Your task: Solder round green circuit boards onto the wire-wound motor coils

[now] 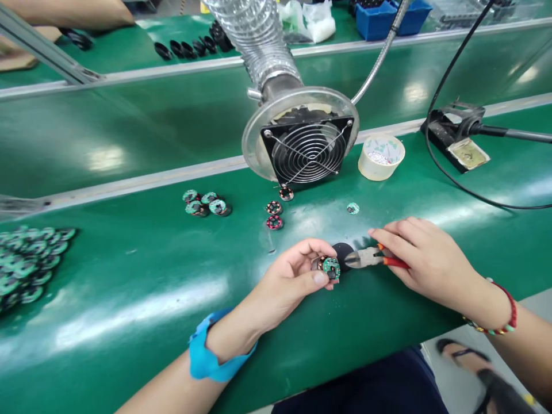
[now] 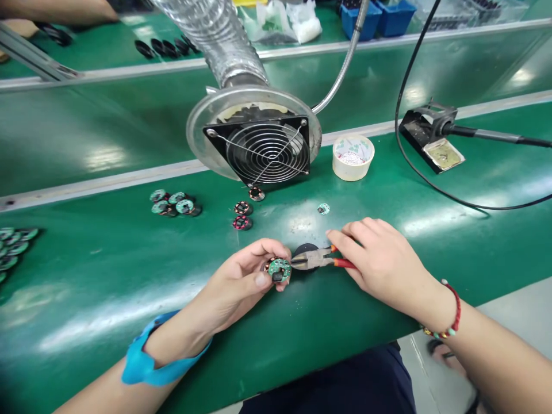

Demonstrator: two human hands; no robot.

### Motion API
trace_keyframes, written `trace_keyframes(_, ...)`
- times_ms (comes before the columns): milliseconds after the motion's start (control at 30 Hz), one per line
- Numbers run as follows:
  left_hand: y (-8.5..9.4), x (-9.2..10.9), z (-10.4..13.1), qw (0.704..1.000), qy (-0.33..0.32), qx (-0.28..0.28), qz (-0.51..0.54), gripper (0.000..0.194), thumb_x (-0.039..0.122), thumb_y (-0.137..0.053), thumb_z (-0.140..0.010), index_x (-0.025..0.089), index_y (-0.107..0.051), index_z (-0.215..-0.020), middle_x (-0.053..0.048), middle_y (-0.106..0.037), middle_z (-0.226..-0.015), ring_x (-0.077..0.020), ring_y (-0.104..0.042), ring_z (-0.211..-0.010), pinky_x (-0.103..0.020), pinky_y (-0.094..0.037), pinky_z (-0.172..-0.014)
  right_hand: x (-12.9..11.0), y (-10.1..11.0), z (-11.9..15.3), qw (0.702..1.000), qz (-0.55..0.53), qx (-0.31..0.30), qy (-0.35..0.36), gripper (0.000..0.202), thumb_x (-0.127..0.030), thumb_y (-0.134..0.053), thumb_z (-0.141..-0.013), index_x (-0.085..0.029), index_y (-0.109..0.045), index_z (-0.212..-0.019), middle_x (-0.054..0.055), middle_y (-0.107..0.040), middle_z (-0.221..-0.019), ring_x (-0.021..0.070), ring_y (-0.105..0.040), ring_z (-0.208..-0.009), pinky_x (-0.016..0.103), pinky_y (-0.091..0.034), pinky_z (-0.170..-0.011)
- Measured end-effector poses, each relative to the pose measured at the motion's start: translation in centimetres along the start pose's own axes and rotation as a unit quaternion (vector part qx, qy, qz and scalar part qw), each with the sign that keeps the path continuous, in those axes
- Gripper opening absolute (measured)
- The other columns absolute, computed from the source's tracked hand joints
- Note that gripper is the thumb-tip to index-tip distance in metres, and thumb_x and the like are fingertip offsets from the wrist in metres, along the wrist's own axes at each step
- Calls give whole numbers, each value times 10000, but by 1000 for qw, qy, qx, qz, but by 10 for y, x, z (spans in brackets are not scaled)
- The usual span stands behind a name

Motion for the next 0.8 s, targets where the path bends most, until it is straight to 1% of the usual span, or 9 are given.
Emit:
trace_keyframes(200,3,-2,-1,1000,-1,10,-20,330,312,-847,-680,166,-688,-929,-1,-621,-821,-88,-569,-662,-205,-491,-629,-5,0,-8,999,50,0,8,280,-226,-510,-941,-145,-523,-1209,89,-625,-938,233,-539,-790,357,-433,-696)
trace_keyframes(467,10,-4,1,998,-10,28,-62,327,319,-837,-696,188,-698,-962,0,-643,-810,-91,-574,-679,-201,-484,-653,-5,1,-12,996,86,-21,11,262,-214,-488,-952,-162,-533,-1205,69,-611,-901,222,-537,-790,342,-396,-703)
trace_keyframes(600,13,-6,1,996,-8,32,-79,309,315,-830,-711,213,-709,-976,7,-653,-807,-83,-583,-700,-179,-483,-663,-5,1,-13,993,108,-37,15,286,-235,-490,-955,-161,-531,-1228,69,-604,-883,220,-521,-777,340,-371,-691)
trace_keyframes(800,13,-5,1,995,-16,38,-87,291,288,-818,-727,203,-718,-987,-6,-672,-833,-88,-601,-708,-193,-497,-690,-6,3,-14,988,141,-54,23,322,-227,-475,-952,-148,-521,-1261,77,-606,-888,224,-503,-775,342,-331,-678)
Point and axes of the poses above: each hand's wrist, its own z-axis away from the middle knuckle, its own y-axis out of the back of the hand, x = y × z, the point moved 5 cm from there along -z, towards the middle knuckle
